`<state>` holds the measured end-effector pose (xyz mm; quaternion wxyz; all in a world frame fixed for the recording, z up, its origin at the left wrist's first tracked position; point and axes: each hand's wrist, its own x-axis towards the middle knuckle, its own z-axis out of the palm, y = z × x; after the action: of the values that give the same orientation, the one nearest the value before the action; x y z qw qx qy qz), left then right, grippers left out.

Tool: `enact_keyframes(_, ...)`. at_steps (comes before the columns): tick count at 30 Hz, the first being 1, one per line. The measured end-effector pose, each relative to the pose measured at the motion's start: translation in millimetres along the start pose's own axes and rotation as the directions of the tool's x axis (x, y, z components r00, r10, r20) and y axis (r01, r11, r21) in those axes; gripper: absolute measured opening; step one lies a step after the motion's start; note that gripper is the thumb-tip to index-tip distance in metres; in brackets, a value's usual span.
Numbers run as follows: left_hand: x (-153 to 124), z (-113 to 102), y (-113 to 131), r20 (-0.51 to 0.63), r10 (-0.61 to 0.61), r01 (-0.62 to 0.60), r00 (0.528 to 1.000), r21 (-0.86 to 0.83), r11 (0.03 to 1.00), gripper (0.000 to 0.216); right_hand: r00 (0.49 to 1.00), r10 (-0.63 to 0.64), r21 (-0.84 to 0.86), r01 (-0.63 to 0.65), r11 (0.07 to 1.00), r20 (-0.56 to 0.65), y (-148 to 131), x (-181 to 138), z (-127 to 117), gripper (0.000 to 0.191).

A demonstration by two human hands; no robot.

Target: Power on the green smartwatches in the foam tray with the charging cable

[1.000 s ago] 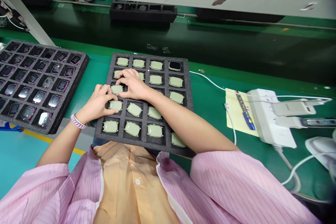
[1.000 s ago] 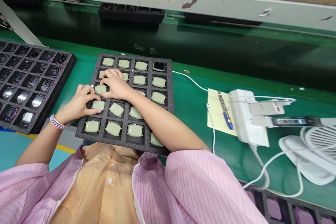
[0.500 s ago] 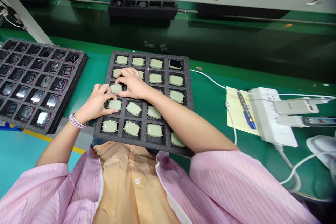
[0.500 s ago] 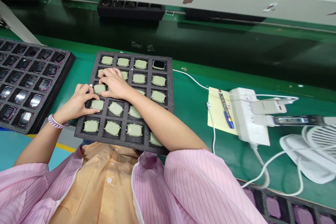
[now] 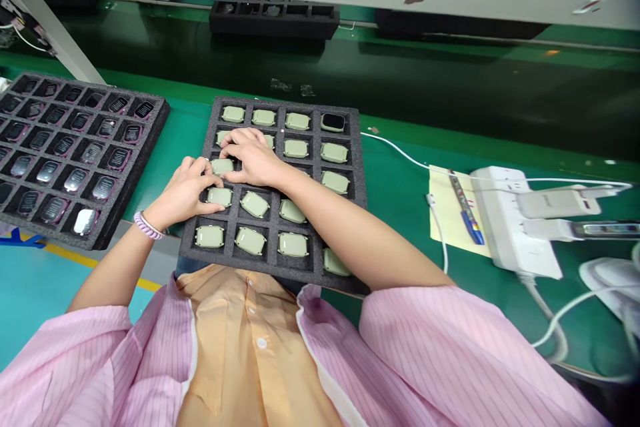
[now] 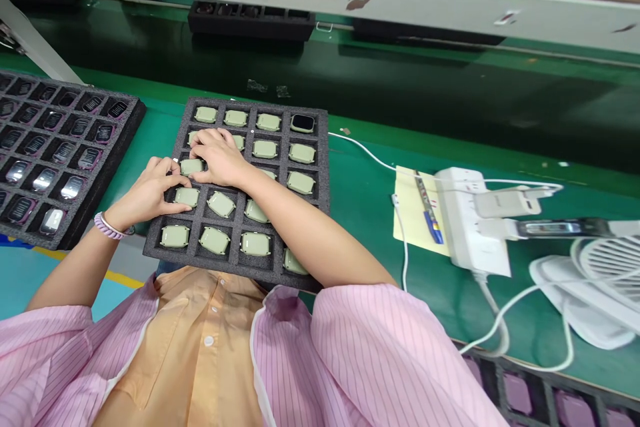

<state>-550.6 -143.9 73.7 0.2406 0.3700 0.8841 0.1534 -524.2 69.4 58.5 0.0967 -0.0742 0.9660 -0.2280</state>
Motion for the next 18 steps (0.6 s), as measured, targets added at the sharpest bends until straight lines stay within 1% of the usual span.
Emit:
enact_keyframes(2, -6.4, -2.5, 5.6, 0.011, -0.073, 0.073, 0.997, 0.007, 0.997, 0.062, 1.0, 0.024, -0.013, -0.024, 1.0, -0.004, -5.5, -5.0, -1.6, 0.051)
enact_keyframes(4, -20.4, -1.5, 7.7, -0.026, -0.112, 0.112, 0.993, 0.001, 0.994, 0.063, 0.999, 0.014, -0.01, -0.015, 1.0, -0.052, -8.1, -15.7, -4.3, 0.061)
enact_keyframes(6, -40.5, 4.2, 3.8, -0.105, -0.088, 0.086, 0.991, -0.017, 0.996, 0.065, 0.992, -0.023, -0.024, 0.02, 1.0, -0.124, -4.1, -32.6, -9.3, 0.073)
enact_keyframes(7, -51.4, 8.5, -0.2, -0.126, -0.036, 0.034, 0.991, -0.016, 0.999, 0.064, 0.987, -0.042, -0.038, 0.037, 0.999, -0.156, 1.7, -43.1, -12.9, 0.074)
enact_keyframes(9, -70.7, 18.1, -10.5, -0.116, 0.079, -0.075, 0.99, 0.031, 0.997, 0.062, 0.974, -0.054, -0.057, 0.043, 0.997, -0.219, 21.9, -66.4, -21.4, 0.07)
enact_keyframes(10, -77.8, 22.5, -15.4, -0.132, 0.111, -0.103, 0.985, 0.065, 0.992, 0.061, 0.966, -0.041, -0.058, 0.027, 0.998, -0.257, 36.5, -78.3, -26.1, 0.067)
enact_keyframes(12, -85.4, 28.3, -21.2, -0.171, 0.148, -0.13, 0.974, 0.112, 0.985, 0.058, 0.927, 0.048, -0.034, -0.065, 0.997, -0.371, 72.4, -100.5, -35.3, 0.067)
enact_keyframes(13, -86.1, 29.2, -21.0, -0.171, 0.154, -0.133, 0.973, 0.13, 0.983, 0.054, 0.892, 0.115, -0.009, -0.132, 0.991, -0.437, 92.1, -110.0, -39.6, 0.068)
enact_keyframes(14, -85.1, 28.4, -18.5, -0.156, 0.148, -0.126, 0.977, 0.141, 0.982, 0.049, 0.836, 0.209, 0.032, -0.224, 0.974, -0.508, 111.3, -118.1, -43.6, 0.067)
enact_keyframes(15, -83.1, 26.1, -13.7, -0.128, 0.124, -0.104, 0.984, 0.152, 0.983, 0.044, 0.759, 0.326, 0.097, -0.331, 0.939, -0.563, 129.0, -124.4, -47.2, 0.066)
enact_keyframes(16, -80.5, 22.6, -7.1, -0.091, 0.083, -0.068, 0.992, 0.164, 0.984, 0.041, 0.68, 0.45, 0.178, -0.433, 0.884, -0.578, 144.1, -128.8, -50.3, 0.065)
enact_keyframes(18, -75.3, 14.0, 9.0, -0.009, -0.038, 0.039, 0.999, 0.198, 0.979, 0.039, 0.54, 0.659, 0.302, -0.606, 0.736, -0.523, 164.3, -132.2, -54.7, 0.065)
